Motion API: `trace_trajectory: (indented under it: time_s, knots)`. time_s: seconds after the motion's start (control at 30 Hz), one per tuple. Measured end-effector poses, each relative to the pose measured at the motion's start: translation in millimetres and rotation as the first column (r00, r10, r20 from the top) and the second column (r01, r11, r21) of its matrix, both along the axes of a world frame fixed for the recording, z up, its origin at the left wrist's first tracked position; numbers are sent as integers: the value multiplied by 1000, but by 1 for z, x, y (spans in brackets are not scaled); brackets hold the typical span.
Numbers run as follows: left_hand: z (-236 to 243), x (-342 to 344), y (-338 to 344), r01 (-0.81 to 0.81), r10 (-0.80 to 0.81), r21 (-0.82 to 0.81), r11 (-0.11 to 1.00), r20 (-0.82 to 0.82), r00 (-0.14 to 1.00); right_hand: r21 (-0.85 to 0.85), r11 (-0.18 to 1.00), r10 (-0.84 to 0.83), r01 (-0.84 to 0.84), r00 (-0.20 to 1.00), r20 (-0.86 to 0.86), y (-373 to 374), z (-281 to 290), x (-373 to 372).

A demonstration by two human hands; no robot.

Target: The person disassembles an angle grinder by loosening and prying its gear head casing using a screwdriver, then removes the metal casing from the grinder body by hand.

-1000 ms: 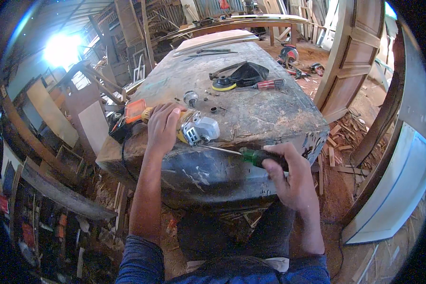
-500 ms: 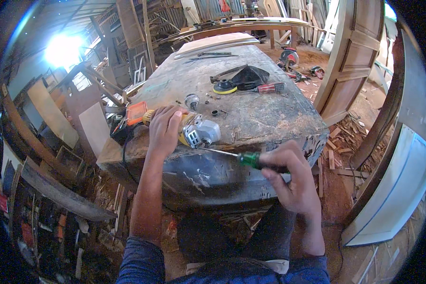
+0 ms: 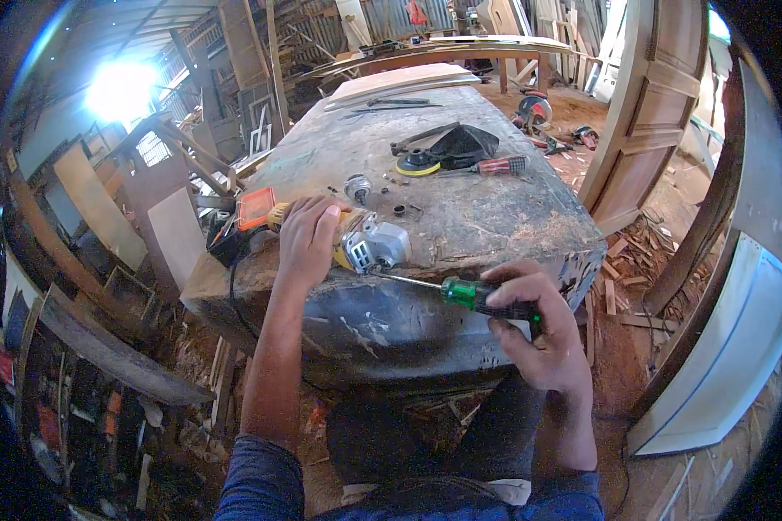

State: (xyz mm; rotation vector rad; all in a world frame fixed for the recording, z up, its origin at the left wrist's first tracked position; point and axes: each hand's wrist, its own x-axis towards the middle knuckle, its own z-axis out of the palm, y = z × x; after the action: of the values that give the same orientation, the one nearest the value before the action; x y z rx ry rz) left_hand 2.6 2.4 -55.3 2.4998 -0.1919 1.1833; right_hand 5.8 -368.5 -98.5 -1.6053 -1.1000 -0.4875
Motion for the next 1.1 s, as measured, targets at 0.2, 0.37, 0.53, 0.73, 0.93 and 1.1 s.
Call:
trace_trajectory:
  time_s: [0.2, 0.37, 0.53, 0.73, 0.93, 1.1]
  knots:
    - [-4, -1, 4, -5, 5, -3, 1000, 8, 1000, -85, 988, -151, 130, 672, -725, 7, 15, -10]
    - [-1, 2, 2, 4, -4, 4, 1000, 11, 1000, 227, 969, 154, -97, 956, -248, 15, -3, -10]
    - [-4, -1, 4, -15, 15, -3, 1000, 16, 1000, 41, 985, -124, 166, 859, -497, 9, 8, -12]
    - [1, -3, 0, 36, -37, -59, 998, -18, 999, 41, 993, -74, 106, 877, -474, 3, 1, -8]
    - [-14, -40, -28, 231, -269, 174, 957, 245, 931, 51, 989, -88, 137, 839, -537, 10, 11, -17]
    - [-26, -63, -36, 95, -145, 308, 947, 141, 979, 3, 994, -108, 110, 979, -173, 2, -4, -9]
